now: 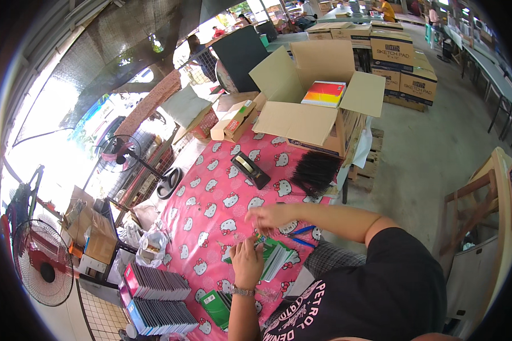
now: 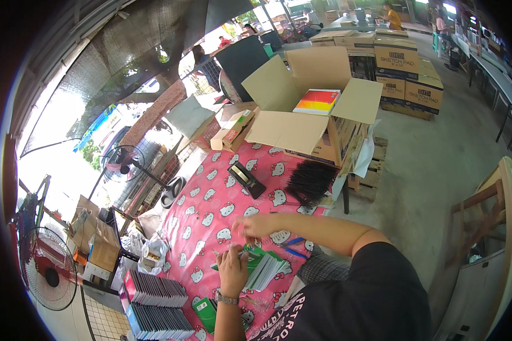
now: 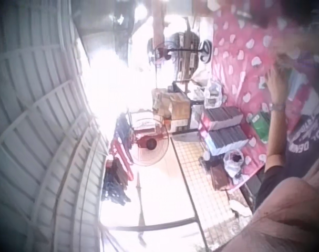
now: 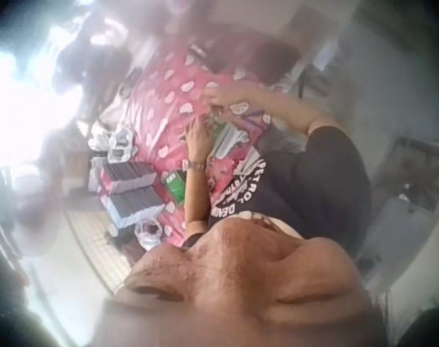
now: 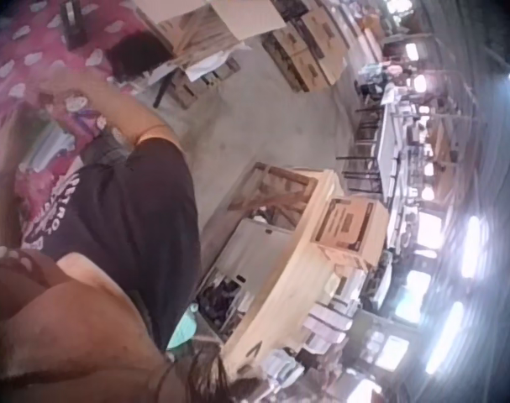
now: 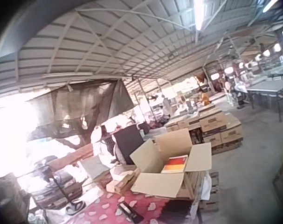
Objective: The person assembles notebooks by threading spiral binding coils through the pre-punched holes of notebook covers and paper sets by hand.
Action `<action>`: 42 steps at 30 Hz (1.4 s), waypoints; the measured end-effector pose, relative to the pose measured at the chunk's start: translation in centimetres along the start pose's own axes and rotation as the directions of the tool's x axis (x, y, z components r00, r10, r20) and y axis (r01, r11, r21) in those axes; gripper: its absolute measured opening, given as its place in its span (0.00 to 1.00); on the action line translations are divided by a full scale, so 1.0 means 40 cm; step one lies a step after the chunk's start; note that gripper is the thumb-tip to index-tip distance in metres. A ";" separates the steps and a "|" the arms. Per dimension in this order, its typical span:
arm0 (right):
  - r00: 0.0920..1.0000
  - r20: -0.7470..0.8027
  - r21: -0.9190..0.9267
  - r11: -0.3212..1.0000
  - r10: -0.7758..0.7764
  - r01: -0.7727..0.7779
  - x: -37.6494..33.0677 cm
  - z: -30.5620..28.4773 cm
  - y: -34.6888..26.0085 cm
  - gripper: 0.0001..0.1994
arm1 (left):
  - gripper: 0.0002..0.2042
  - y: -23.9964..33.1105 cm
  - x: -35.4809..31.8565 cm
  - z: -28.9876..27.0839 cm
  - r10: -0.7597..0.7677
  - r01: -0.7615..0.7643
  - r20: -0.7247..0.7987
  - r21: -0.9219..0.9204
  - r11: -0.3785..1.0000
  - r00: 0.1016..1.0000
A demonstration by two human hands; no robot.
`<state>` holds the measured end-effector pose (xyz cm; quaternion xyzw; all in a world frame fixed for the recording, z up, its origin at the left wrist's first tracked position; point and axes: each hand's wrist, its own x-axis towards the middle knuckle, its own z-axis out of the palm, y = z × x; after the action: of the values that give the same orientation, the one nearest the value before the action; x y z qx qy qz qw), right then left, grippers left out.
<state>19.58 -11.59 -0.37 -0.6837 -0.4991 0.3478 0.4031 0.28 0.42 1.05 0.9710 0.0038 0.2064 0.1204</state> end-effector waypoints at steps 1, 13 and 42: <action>0.998 -0.058 -0.020 0.999 0.029 -0.030 0.041 -0.025 0.108 0.22 | 0.09 0.009 0.008 0.005 0.010 -0.010 0.014 -0.007 1.000 1.000; 0.970 -0.216 -0.641 0.733 0.109 -0.225 0.068 0.044 0.422 0.24 | 0.07 -0.017 0.009 0.006 0.040 -0.039 0.035 -0.045 0.998 0.999; 0.899 0.334 0.414 0.901 -0.284 0.131 -0.041 -0.048 0.014 0.24 | 0.17 0.004 -0.016 0.021 -0.087 0.083 -0.130 -0.035 0.996 0.988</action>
<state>21.06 -13.64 0.06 -0.4519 -0.5626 0.5199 0.4571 0.04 0.04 0.08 0.9524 0.0501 0.2645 0.1430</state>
